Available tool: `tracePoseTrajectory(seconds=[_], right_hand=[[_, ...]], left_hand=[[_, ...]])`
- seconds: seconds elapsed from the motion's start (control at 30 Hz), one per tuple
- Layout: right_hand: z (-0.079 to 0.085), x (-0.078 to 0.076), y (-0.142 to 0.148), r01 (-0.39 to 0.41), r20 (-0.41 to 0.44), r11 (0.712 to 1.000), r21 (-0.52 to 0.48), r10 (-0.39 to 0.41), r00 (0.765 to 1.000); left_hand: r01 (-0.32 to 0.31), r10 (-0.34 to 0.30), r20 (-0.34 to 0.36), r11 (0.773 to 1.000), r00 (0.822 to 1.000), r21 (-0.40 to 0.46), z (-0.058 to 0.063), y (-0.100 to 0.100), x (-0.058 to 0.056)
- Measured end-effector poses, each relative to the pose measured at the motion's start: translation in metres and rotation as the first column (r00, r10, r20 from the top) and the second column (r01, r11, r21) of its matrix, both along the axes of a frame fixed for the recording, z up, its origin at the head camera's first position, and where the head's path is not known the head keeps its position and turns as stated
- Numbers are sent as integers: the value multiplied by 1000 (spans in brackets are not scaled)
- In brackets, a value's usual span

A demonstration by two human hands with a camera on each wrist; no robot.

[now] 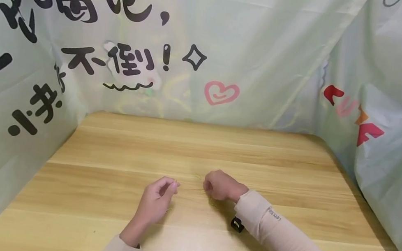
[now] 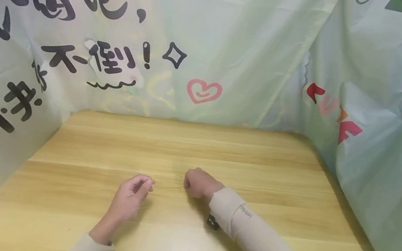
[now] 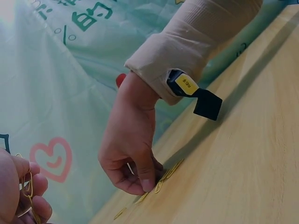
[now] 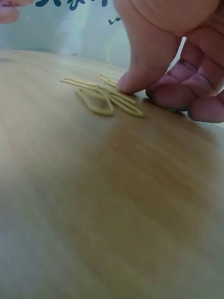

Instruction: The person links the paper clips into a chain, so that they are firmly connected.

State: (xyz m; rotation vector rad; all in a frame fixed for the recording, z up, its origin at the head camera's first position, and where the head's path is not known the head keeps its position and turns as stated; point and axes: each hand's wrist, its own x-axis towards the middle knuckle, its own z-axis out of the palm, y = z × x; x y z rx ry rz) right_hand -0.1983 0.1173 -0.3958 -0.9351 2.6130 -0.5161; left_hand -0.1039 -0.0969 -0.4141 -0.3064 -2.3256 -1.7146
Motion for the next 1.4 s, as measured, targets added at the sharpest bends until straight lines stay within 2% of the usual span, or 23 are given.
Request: tracePoseTrajectory(seconds=[0.1, 0.2, 0.57, 0.67, 0.83, 1.0, 1.17, 1.4], right_hand=[[-1, -1, -1, -44, -18, 999, 1, 44, 999], [-1, 1, -2, -50, -22, 999, 9, 50, 999], [0, 2, -2, 5, 46, 1000, 30, -6, 999], [1, 1, 1, 36, 78, 999, 5, -36, 996], [3, -1, 6, 66, 92, 994, -93, -57, 994], [3, -3, 9, 56, 36, 987, -148, -51, 998], [2, -6, 10, 42, 18, 979, -199, -39, 999], [5, -7, 11, 61, -7, 975, -213, -64, 998]], left_hand=[[1, -1, -7, 1000, 1000, 4, 2, 0, 0], [1, -1, -3, 1000, 1000, 5, 2, 1, 0], [11, -10, -27, 1000, 1000, 13, 2, 1, 0], [9, -9, -20, 1000, 1000, 15, 2, 2, 0], [7, -7, -12, 1000, 1000, 0, 0, 1, 0], [2, -2, -8, 1000, 1000, -6, 0, 1, -1], [7, -7, -31, 1000, 999, 3, 0, 1, 0], [6, -6, -24, 1000, 1000, 18, 0, 1, 0]])
